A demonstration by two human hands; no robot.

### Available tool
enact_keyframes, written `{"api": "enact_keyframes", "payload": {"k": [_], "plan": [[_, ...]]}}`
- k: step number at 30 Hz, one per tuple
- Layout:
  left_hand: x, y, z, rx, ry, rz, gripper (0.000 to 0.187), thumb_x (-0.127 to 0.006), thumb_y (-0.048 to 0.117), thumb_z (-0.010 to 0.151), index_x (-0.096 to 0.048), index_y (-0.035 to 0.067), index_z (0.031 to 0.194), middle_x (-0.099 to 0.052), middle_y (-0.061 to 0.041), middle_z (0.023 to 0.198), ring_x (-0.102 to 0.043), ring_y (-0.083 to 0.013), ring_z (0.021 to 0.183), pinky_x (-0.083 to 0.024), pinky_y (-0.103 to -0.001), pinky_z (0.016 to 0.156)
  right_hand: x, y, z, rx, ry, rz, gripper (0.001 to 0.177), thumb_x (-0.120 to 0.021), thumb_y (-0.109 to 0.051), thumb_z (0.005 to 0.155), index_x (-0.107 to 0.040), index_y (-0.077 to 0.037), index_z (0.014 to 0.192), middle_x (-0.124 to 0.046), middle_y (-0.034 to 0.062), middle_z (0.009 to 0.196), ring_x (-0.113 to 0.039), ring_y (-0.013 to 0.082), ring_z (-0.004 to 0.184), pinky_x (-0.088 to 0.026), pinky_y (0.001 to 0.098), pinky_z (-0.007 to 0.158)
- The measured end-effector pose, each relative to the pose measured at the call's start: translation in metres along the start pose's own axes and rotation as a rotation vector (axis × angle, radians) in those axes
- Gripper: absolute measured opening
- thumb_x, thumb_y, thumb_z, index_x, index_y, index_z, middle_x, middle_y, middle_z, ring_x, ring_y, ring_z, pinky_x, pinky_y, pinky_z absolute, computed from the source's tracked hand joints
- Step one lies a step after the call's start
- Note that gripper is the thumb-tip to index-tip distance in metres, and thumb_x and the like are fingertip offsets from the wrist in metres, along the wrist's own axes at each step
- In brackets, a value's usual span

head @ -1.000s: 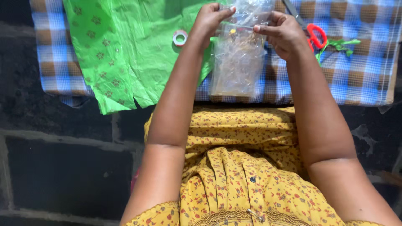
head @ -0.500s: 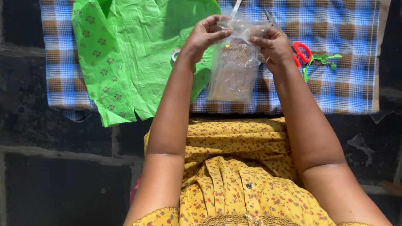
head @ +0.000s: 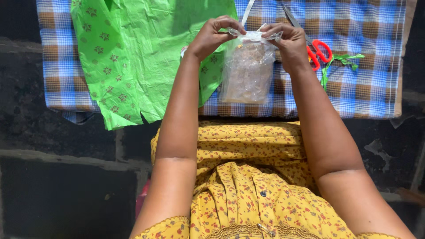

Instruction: The person places a small plastic box containing gold-colored jewelry into a clear plastic bag, then seals the bag with a strip of red tape. They use scissors to cut the tape and smooth the sealed edges.

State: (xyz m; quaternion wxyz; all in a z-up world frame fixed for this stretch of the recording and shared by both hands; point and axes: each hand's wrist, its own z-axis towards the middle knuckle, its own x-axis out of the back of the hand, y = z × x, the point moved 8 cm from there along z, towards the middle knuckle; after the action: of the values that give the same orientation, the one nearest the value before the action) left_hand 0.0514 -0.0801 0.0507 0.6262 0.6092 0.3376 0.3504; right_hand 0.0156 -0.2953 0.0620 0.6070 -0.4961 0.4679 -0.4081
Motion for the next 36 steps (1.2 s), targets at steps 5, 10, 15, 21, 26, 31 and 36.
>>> {"api": "enact_keyframes", "payload": {"k": [5,10,15,21,26,31,36], "plan": [[-0.001,0.003,-0.014,0.255,-0.035,0.163,0.021,-0.073,0.013,0.084,-0.078,0.023,0.102,-0.072,0.003,0.121,-0.072,-0.0156,0.114,-0.06,-0.033,0.098,0.004,0.008,0.0,-0.201,-0.06,-0.266,0.016,-0.076,-0.002,0.091,-0.079,-0.007,0.106,-0.076,0.0088,0.12,-0.072,0.0197,0.113,-0.062,0.0347,0.101],[-0.008,0.009,-0.02,0.257,-0.127,0.427,0.038,-0.09,0.025,0.078,-0.071,0.022,0.111,-0.058,-0.001,0.137,-0.05,-0.0235,0.131,-0.04,-0.041,0.115,-0.002,-0.009,-0.014,-0.527,-0.113,-0.462,0.028,-0.076,-0.014,0.094,-0.075,-0.013,0.122,-0.073,0.0138,0.133,-0.071,0.0274,0.119,-0.06,0.0393,0.103],[-0.005,0.002,-0.022,0.309,-0.118,0.55,0.041,-0.094,0.03,0.069,-0.07,0.023,0.102,-0.056,0.002,0.14,-0.048,-0.0238,0.136,-0.038,-0.04,0.117,-0.025,-0.037,-0.024,-0.591,-0.319,-0.901,0.057,-0.081,-0.031,0.083,-0.062,-0.03,0.137,-0.037,0.0014,0.163,-0.04,0.0296,0.144,-0.037,0.0515,0.115],[-0.009,0.013,-0.024,0.158,-0.01,0.766,0.034,-0.095,0.028,0.065,-0.077,0.022,0.093,-0.059,0.001,0.141,-0.05,-0.0256,0.135,-0.038,-0.042,0.117,-0.031,-0.015,-0.023,-0.392,-0.317,-1.256,0.053,-0.074,-0.044,0.08,-0.068,-0.036,0.131,-0.043,-0.005,0.16,-0.034,0.0233,0.151,-0.03,0.0516,0.122],[-0.037,0.029,-0.026,0.122,0.049,0.985,0.024,-0.081,0.008,0.084,-0.074,0.016,0.106,-0.06,0.002,0.149,-0.055,-0.0206,0.141,-0.046,-0.032,0.123,-0.038,-0.006,-0.037,-0.046,-0.233,-1.441,0.034,-0.071,-0.032,0.094,-0.072,-0.027,0.128,-0.051,0.0052,0.154,-0.042,0.0281,0.144,-0.024,0.0562,0.119],[-0.089,0.015,-0.048,0.251,-0.015,1.191,0.059,-0.049,-0.003,0.101,-0.044,0.019,0.156,-0.048,-0.012,0.155,-0.044,-0.0274,0.144,-0.039,-0.039,0.121,-0.049,-0.012,-0.06,0.161,-0.037,-1.353,0.031,-0.063,-0.01,0.103,-0.071,-0.014,0.134,-0.058,0.0119,0.153,-0.05,0.0327,0.146,-0.028,0.0548,0.124],[-0.119,0.018,-0.056,0.111,0.102,1.358,0.057,-0.042,0.01,0.097,-0.032,-0.002,0.152,-0.024,-0.018,0.166,-0.019,-0.0299,0.153,-0.018,-0.042,0.125,-0.053,-0.014,-0.059,0.168,-0.013,-1.3,0.033,-0.062,-0.007,0.102,-0.072,-0.013,0.134,-0.057,0.0158,0.151,-0.048,0.0358,0.144,-0.029,0.0557,0.122]]}}
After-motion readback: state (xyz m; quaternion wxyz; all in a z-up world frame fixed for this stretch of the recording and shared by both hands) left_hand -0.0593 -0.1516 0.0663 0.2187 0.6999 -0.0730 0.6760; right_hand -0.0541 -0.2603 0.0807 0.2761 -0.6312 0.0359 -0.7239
